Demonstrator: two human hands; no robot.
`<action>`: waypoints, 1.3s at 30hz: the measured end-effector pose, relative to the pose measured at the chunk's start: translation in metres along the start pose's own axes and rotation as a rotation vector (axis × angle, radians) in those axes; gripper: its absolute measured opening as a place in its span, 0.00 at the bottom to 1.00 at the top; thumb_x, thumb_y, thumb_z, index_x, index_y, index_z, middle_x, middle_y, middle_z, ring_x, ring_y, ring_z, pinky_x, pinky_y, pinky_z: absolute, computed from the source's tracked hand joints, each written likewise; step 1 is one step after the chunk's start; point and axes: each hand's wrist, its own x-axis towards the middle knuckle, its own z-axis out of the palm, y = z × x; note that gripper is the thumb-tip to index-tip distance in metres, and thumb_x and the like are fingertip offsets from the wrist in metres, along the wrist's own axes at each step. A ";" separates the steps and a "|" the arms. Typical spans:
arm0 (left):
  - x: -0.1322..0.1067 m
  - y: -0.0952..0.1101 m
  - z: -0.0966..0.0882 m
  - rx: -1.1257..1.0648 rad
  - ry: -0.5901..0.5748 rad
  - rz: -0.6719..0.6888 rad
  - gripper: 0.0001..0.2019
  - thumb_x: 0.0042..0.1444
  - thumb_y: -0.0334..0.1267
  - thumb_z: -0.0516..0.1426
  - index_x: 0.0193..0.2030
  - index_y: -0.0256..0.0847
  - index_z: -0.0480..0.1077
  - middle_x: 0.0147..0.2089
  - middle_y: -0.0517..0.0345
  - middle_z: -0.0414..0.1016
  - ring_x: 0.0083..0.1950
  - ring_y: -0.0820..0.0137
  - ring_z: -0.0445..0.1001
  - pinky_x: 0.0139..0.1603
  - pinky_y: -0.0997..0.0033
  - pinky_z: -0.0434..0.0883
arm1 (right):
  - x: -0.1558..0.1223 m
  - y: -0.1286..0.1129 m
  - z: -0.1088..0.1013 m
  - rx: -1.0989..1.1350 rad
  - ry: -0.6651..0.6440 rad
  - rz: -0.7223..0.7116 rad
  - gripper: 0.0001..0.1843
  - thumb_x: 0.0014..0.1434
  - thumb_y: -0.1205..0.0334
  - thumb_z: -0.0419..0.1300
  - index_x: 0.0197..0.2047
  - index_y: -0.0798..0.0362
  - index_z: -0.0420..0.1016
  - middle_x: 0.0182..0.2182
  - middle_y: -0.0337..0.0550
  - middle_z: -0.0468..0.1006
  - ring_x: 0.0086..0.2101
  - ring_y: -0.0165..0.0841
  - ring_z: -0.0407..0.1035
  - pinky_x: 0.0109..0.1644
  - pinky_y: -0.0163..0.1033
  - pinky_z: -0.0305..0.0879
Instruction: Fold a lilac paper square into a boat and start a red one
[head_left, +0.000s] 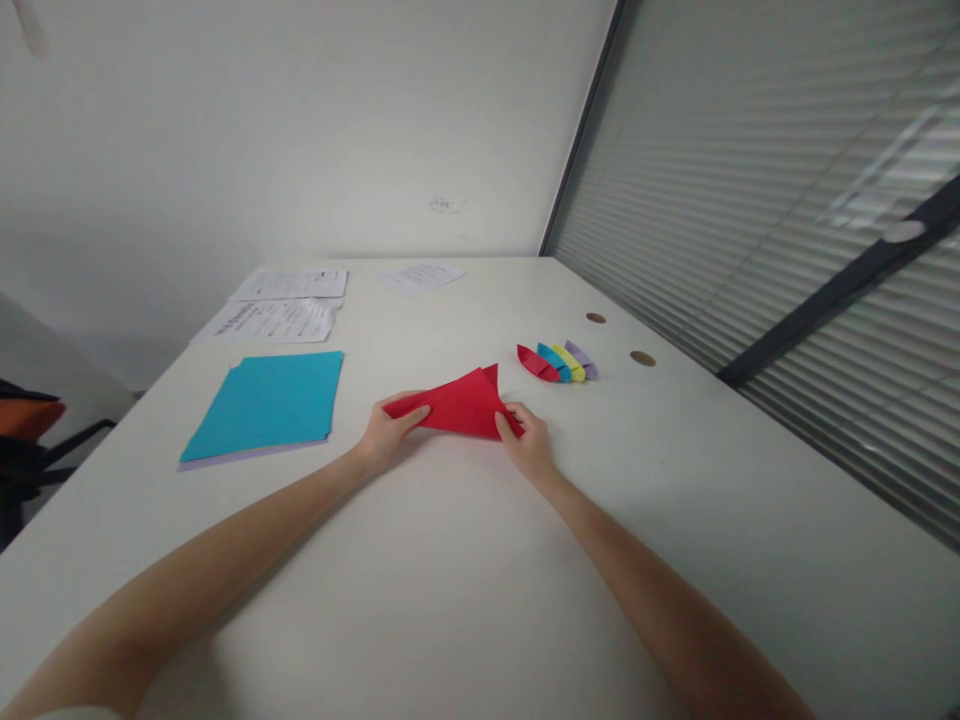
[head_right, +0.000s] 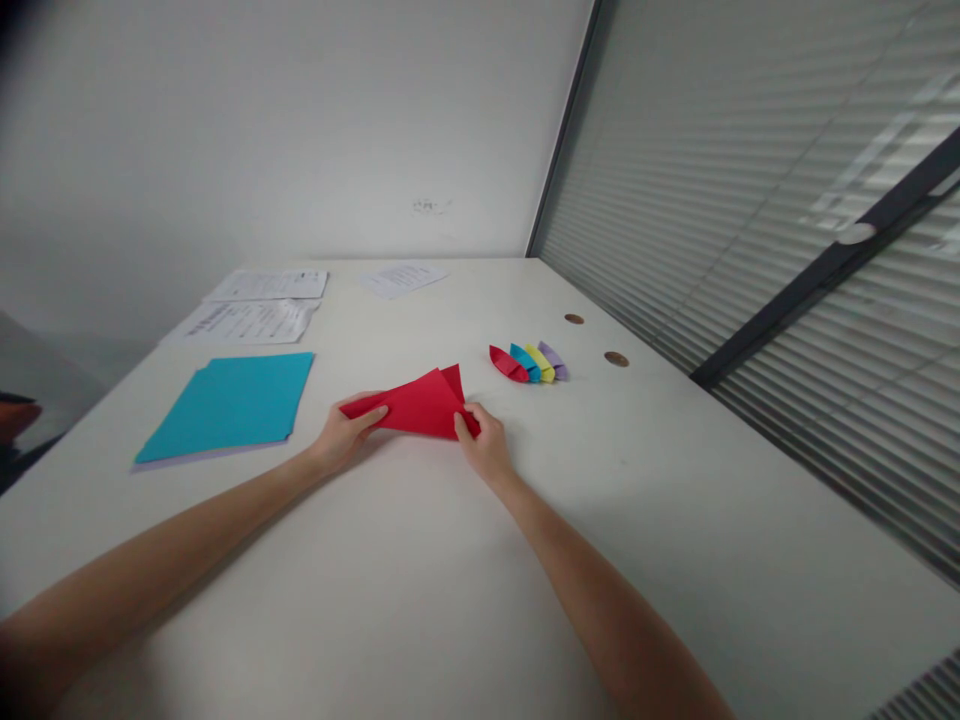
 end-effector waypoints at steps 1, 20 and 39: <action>0.000 0.000 0.000 -0.007 0.003 -0.007 0.22 0.37 0.39 0.73 0.41 0.33 0.79 0.42 0.46 0.82 0.42 0.62 0.79 0.56 0.56 0.73 | 0.000 0.000 0.000 -0.006 -0.004 -0.003 0.11 0.62 0.54 0.54 0.36 0.51 0.72 0.31 0.43 0.78 0.32 0.35 0.72 0.38 0.38 0.66; 0.000 -0.002 0.000 -0.076 -0.005 -0.043 0.21 0.37 0.37 0.73 0.39 0.31 0.78 0.40 0.45 0.82 0.40 0.64 0.79 0.52 0.58 0.74 | -0.001 -0.002 0.000 -0.053 -0.026 -0.017 0.11 0.61 0.56 0.54 0.38 0.52 0.73 0.33 0.46 0.80 0.34 0.38 0.73 0.41 0.41 0.68; 0.016 0.062 0.043 0.051 -0.136 -0.051 0.22 0.39 0.38 0.71 0.43 0.33 0.78 0.43 0.45 0.81 0.44 0.60 0.78 0.52 0.55 0.73 | 0.085 -0.037 -0.037 0.312 -0.085 0.079 0.16 0.48 0.48 0.67 0.28 0.52 0.75 0.27 0.41 0.78 0.30 0.35 0.71 0.36 0.41 0.68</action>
